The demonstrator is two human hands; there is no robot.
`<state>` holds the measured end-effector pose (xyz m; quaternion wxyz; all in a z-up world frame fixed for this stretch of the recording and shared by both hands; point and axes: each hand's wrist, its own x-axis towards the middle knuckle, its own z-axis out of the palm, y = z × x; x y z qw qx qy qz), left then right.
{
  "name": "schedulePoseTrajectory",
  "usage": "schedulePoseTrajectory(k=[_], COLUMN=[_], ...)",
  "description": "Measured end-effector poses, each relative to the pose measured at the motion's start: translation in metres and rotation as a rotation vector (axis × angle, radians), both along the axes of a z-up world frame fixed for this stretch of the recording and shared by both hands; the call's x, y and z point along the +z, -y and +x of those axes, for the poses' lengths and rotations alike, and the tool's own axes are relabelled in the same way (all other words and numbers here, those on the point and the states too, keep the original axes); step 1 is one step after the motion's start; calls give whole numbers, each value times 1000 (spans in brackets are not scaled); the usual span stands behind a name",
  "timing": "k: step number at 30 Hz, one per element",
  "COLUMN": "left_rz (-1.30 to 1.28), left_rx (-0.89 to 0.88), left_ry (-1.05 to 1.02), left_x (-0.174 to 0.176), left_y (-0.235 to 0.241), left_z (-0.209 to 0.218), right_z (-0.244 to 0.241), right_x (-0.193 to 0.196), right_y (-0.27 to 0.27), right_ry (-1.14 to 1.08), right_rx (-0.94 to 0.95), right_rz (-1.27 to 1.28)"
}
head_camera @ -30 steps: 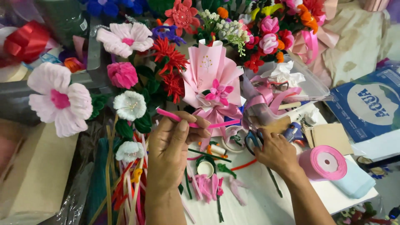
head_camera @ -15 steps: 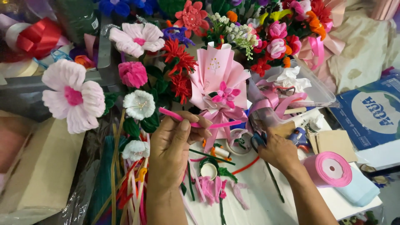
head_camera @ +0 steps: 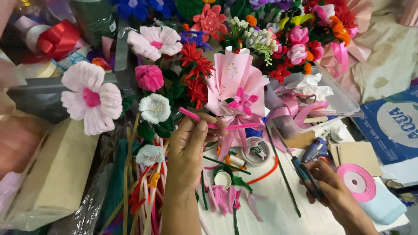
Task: Finalizing a handmade flower bouquet by adding pipe cleaner stems and trimming excess material with scissors.
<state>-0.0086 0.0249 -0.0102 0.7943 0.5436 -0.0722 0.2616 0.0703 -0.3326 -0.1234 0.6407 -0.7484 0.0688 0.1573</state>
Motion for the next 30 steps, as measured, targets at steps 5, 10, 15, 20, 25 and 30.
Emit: schedulePoseTrajectory(k=[5, 10, 15, 20, 25, 30], left_rz=[-50, -55, -14, -7, 32, 65], left_rx=[-4, -33, -52, -64, -97, -168], left_ry=[-49, -97, -74, -169, -156, -109], left_x=[-14, -14, -20, -16, -12, -18], left_y=[6, 18, 26, 27, 29, 32], left_z=[15, 19, 26, 26, 27, 30], right_z=[-24, -49, -68, -68, -53, -38], right_x=[-39, -33, -2, 9, 15, -2], right_y=[11, -28, -74, -103, -121, -132], right_ry=[-26, -229, -301, -61, 4, 94], right_rx=[285, 498, 487, 725, 732, 720], right_rz=[509, 714, 731, 640, 516, 554])
